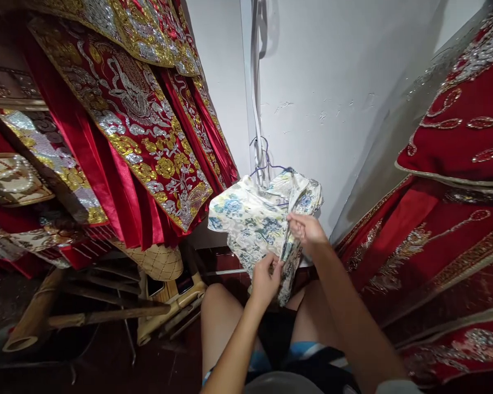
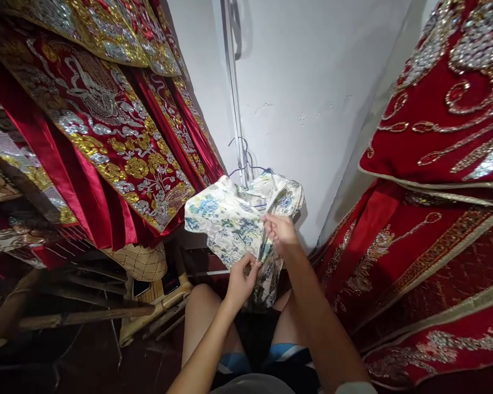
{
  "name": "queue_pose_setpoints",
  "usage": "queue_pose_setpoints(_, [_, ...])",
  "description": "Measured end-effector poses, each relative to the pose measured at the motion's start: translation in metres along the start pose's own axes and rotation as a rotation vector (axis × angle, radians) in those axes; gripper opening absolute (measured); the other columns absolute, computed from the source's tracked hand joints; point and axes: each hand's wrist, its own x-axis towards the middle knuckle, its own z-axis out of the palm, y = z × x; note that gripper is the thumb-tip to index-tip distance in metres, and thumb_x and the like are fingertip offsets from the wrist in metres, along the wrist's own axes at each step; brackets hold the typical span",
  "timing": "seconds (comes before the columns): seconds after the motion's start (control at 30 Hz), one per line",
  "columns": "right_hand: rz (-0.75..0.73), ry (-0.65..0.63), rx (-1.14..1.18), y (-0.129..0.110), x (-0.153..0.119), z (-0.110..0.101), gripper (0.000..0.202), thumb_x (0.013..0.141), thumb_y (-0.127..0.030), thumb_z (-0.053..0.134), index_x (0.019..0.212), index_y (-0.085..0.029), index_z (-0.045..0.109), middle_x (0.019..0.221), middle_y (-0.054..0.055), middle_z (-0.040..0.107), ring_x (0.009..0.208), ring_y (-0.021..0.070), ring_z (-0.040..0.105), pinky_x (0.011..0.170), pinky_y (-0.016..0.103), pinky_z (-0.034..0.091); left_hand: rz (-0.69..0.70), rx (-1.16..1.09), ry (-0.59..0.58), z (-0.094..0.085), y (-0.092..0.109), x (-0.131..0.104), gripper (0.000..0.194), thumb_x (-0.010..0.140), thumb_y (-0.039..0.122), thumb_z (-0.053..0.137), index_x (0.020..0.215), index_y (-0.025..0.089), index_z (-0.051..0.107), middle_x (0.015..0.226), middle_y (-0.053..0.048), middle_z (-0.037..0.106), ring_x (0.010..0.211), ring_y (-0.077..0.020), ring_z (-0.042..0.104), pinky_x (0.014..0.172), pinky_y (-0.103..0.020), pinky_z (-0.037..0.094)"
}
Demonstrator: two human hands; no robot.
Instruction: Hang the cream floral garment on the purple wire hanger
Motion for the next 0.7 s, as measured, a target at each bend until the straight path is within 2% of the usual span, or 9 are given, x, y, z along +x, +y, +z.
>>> queue_pose_setpoints(0.1, [-0.056,-0.047,0.079,-0.032,0.035,0.014,0.027,0.066,-0.036,0.078,0.067,-0.016,0.06,0.044,-0.006,0.044,0.035,0.0042,0.028,0.034,0.022,0.014,0.01,0.142,-0.074,-0.012,-0.012,0.005,0.019,0.092,0.026,0.047,0.075,0.02,0.054,0.071,-0.002,0.058,0.069,-0.0174,0.054,0.066,-0.026,0.037])
queue_pose_setpoints(0.17, [-0.062,-0.049,0.088,-0.044,0.048,0.026,0.026,0.069,-0.035,0.077,0.067,-0.015,0.06,0.044,-0.006,0.044,0.035,0.004,0.029,0.033,0.021,0.014,0.014,0.266,-0.13,-0.02,-0.021,0.009,0.015,0.089,0.021,0.049,0.076,0.021,0.056,0.073,-0.003,0.06,0.07,-0.0187,0.056,0.066,-0.026,0.036])
queue_pose_setpoints(0.27, [-0.102,-0.03,0.113,-0.048,0.05,0.041,0.026,0.07,-0.036,0.075,0.067,-0.015,0.061,0.044,-0.005,0.045,0.036,0.0043,0.031,0.034,0.02,0.015,0.01,0.427,-0.243,-0.029,-0.028,0.017,0.011,0.085,0.016,0.053,0.078,0.021,0.06,0.074,-0.005,0.063,0.071,-0.0205,0.059,0.066,-0.027,0.036])
queue_pose_setpoints(0.37, [-0.172,-0.04,0.102,-0.04,0.041,0.048,0.027,0.073,-0.041,0.073,0.07,-0.016,0.062,0.047,-0.004,0.048,0.038,0.0053,0.035,0.036,0.02,0.019,0.029,0.445,-0.312,-0.037,-0.022,0.032,0.009,0.083,0.018,0.059,0.075,0.02,0.062,0.074,-0.004,0.065,0.071,-0.021,0.061,0.065,-0.027,0.038])
queue_pose_setpoints(0.43, [-0.207,-0.078,0.05,-0.032,0.034,0.051,0.028,0.076,-0.044,0.07,0.073,-0.017,0.063,0.049,-0.004,0.05,0.041,0.0066,0.038,0.038,0.02,0.023,0.096,0.329,-0.221,-0.046,-0.009,0.048,0.008,0.086,0.023,0.06,0.08,0.02,0.065,0.079,-0.004,0.067,0.076,-0.0204,0.062,0.069,-0.027,0.041])
queue_pose_setpoints(0.5, [-0.215,-0.115,-0.008,-0.026,0.026,0.054,0.028,0.077,-0.046,0.067,0.072,-0.018,0.063,0.05,-0.004,0.051,0.042,0.0077,0.039,0.039,0.021,0.026,0.191,0.16,0.021,-0.059,0.01,0.069,0.015,0.092,0.028,0.055,0.099,0.02,0.067,0.084,-0.004,0.069,0.08,-0.0187,0.063,0.074,-0.028,0.045])
queue_pose_setpoints(0.57, [-0.222,-0.132,-0.05,-0.023,0.021,0.056,0.029,0.079,-0.046,0.065,0.071,-0.019,0.062,0.049,-0.004,0.051,0.042,0.0083,0.039,0.041,0.021,0.027,0.281,0.065,0.284,-0.074,0.03,0.092,0.028,0.096,0.03,0.051,0.119,0.02,0.062,0.087,-0.004,0.068,0.079,-0.0169,0.063,0.076,-0.028,0.047])
queue_pose_setpoints(0.6, [-0.233,-0.135,-0.067,-0.022,0.019,0.057,0.029,0.08,-0.046,0.064,0.071,-0.019,0.062,0.048,-0.004,0.051,0.042,0.0085,0.039,0.041,0.022,0.027,0.327,0.061,0.329,-0.081,0.039,0.103,0.03,0.096,0.03,0.05,0.123,0.02,0.061,0.091,-0.005,0.068,0.081,-0.0165,0.063,0.077,-0.028,0.047])
queue_pose_setpoints(0.7, [-0.279,-0.13,-0.096,-0.025,0.018,0.057,0.031,0.082,-0.047,0.063,0.068,-0.02,0.058,0.046,-0.005,0.045,0.042,0.0087,0.035,0.042,0.023,0.026,0.455,0.139,0.202,-0.096,0.061,0.13,0.023,0.096,0.028,0.052,0.112,0.019,0.067,0.098,-0.006,0.07,0.084,-0.0166,0.064,0.078,-0.028,0.048])
